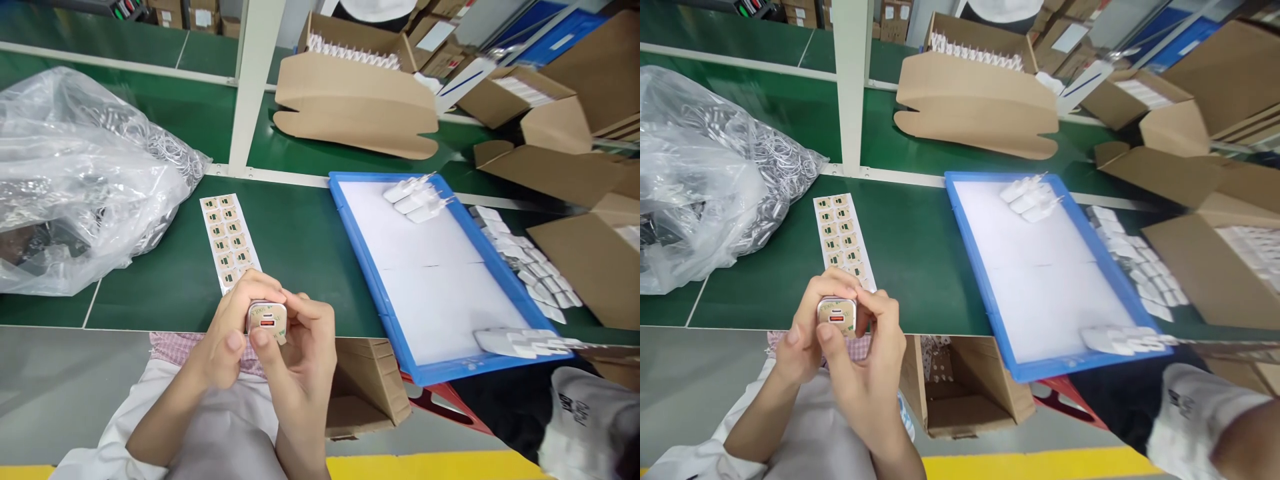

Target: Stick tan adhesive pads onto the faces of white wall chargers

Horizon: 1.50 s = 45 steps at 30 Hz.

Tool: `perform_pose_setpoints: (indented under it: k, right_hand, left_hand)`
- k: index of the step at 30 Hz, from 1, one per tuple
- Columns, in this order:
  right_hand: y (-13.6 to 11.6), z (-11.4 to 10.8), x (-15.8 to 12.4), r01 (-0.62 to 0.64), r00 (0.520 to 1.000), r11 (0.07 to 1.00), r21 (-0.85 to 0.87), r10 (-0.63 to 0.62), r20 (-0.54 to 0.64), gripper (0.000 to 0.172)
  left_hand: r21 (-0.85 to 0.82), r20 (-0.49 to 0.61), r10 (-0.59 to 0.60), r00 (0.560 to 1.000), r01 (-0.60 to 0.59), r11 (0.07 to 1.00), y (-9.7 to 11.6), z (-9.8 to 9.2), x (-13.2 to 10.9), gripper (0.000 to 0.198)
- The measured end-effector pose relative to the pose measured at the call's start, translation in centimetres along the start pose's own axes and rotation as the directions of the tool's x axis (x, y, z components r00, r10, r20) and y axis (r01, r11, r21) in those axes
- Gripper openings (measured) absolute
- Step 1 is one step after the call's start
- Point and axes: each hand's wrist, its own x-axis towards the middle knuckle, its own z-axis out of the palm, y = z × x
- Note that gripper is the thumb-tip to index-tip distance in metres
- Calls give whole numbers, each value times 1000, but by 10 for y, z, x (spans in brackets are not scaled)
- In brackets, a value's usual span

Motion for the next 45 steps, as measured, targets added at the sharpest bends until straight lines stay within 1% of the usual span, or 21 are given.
perform_pose_setpoints:
  k: [3, 5, 7, 9, 12, 13, 14, 16, 17, 18, 20, 23, 26, 29, 31, 33, 37, 40, 42, 45]
  right_hand:
    - [3, -3, 2, 4, 999, 998, 69, -7, 40, 27]
    - [6, -5, 3, -9, 999, 996, 89, 5, 41, 22]
    - [7, -5, 5, -30, 999, 995, 95, 25, 46, 20]
    - [6, -4, 6, -33, 998, 997, 64, 30, 55, 19]
    - [4, 1, 8, -24, 997, 998, -61, 28, 66, 24]
    - [3, 2, 10, -18, 997, 995, -95, 25, 75, 23]
    - [3, 3, 12, -7, 996, 994, -111, 16, 86, 18]
    - [5, 3, 16, 31, 993, 995, -100, -19, 115, 6]
    - [6, 3, 17, 44, 992, 995, -86, -33, 119, 8]
    - [7, 3, 19, 40, 993, 997, -72, -32, 110, 13]
    - [10, 3, 21, -1, 996, 1000, -29, 3, 88, 21]
    - [11, 4, 22, -58, 993, 998, -16, 59, 106, 14]
    - [10, 7, 23, -87, 986, 992, -96, 99, 132, 26]
    - [8, 7, 23, -101, 983, 992, -72, 111, 143, 23]
    - [8, 6, 23, -103, 986, 994, -25, 105, 133, 24]
    - [9, 4, 23, -109, 989, 994, 6, 107, 104, 25]
    - [12, 1, 26, -165, 985, 985, 52, 162, 58, 33]
    - [15, 1, 26, -188, 982, 977, 100, 184, 47, 37]
    - [15, 2, 26, -161, 986, 986, 40, 159, 56, 33]
    - [14, 3, 25, -90, 996, 987, -133, 92, 12, 30]
  left_hand:
    - [-10, -24, 19, 1000, -20, 1000, -1, 1, -1, 51]
    - [5, -34, 16, 999, -16, 1000, -1, 1, -2, 52]
    - [31, -44, 18, 999, -17, 999, -4, 1, -5, 55]
    - [66, -51, 35, 998, -31, 997, -8, 0, -8, 59]
    - [110, -54, 66, 996, -60, 992, -15, -1, -13, 67]
    - [116, -58, 73, 996, -66, 991, -18, -2, -14, 69]
    - [120, -65, 80, 995, -72, 990, -19, -2, -15, 71]
    - [119, -85, 96, 992, -86, 989, -22, -3, -16, 73]
    - [115, -91, 103, 990, -93, 989, -23, -4, -16, 73]
    - [113, -96, 106, 990, -95, 989, -23, -4, -15, 73]
    - [113, -102, 104, 989, -92, 989, -24, -6, -14, 74]
    - [173, -65, 114, 991, -101, 980, -27, -10, -12, 75]
    - [256, -19, 158, 987, -147, 955, -29, -12, -10, 74]
    - [257, -18, 174, 985, -164, 952, -29, -11, -10, 68]
    - [226, -27, 156, 987, -146, 963, -27, -8, -10, 67]
    - [174, -40, 109, 993, -100, 980, -25, -6, -10, 67]
    - [63, -76, 17, 997, -13, 998, -21, -2, -8, 60]
    - [62, -80, -2, 997, 7, 998, -20, -2, -6, 60]
    - [86, -70, -3, 998, 9, 996, -21, -2, -6, 63]
    - [97, -38, 15, 999, -11, 995, -23, -2, -7, 65]
